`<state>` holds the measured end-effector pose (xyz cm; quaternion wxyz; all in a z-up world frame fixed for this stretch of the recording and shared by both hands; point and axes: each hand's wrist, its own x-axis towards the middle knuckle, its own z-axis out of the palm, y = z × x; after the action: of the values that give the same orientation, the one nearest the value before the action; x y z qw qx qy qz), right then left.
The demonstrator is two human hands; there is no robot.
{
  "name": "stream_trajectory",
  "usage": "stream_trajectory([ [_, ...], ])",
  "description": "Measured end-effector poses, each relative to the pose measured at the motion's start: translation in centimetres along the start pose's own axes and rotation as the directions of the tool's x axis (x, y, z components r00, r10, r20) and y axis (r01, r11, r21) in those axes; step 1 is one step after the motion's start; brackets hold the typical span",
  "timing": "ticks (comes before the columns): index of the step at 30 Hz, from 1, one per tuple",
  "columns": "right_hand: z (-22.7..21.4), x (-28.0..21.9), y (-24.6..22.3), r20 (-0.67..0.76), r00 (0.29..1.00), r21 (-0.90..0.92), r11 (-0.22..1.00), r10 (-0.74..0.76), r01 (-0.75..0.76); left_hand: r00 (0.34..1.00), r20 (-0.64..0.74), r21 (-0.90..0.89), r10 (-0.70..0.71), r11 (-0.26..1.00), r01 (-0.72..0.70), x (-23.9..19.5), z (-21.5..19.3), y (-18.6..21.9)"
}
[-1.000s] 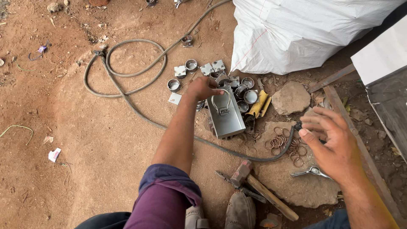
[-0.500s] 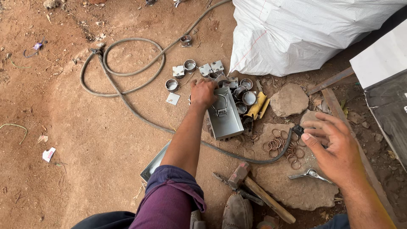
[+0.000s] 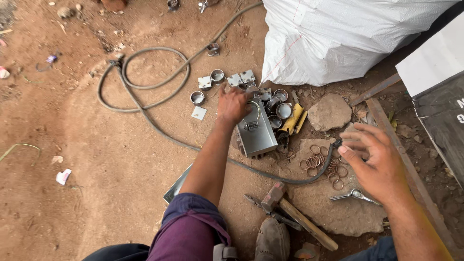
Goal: The person welds a metal gear and a rectangular metal box using a handheld welding torch. They hold the gear in their left hand and the torch in their right, creating sparks as they fuse the metal. The person then switches to welding the rectangular box, maintaining a steady hand throughout the process.
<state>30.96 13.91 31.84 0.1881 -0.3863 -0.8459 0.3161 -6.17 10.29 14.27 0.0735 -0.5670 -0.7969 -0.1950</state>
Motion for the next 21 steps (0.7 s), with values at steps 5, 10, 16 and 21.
stream_trajectory([
  [5,0.1,-0.3,-1.3,0.019,0.998,-0.029,0.998,0.053,-0.052,0.947,0.259,-0.065,-0.190,0.975,0.214,-2.2,-2.0,2.7],
  [10,0.4,-0.7,-1.7,0.059,0.998,0.024,0.999,0.036,-0.037,0.950,0.258,-0.186,-0.178,0.955,0.230,-5.0,-2.5,4.0],
  [16,5.7,-1.8,-1.2,0.573,0.734,-0.232,0.931,0.365,-0.283,0.837,0.517,-0.093,-0.178,0.961,0.261,-6.5,-6.6,7.7],
  [21,8.7,-1.5,0.9,0.733,0.673,-0.221,0.971,0.102,0.094,0.768,0.624,0.094,-0.146,0.989,0.111,-7.8,-10.0,11.3],
])
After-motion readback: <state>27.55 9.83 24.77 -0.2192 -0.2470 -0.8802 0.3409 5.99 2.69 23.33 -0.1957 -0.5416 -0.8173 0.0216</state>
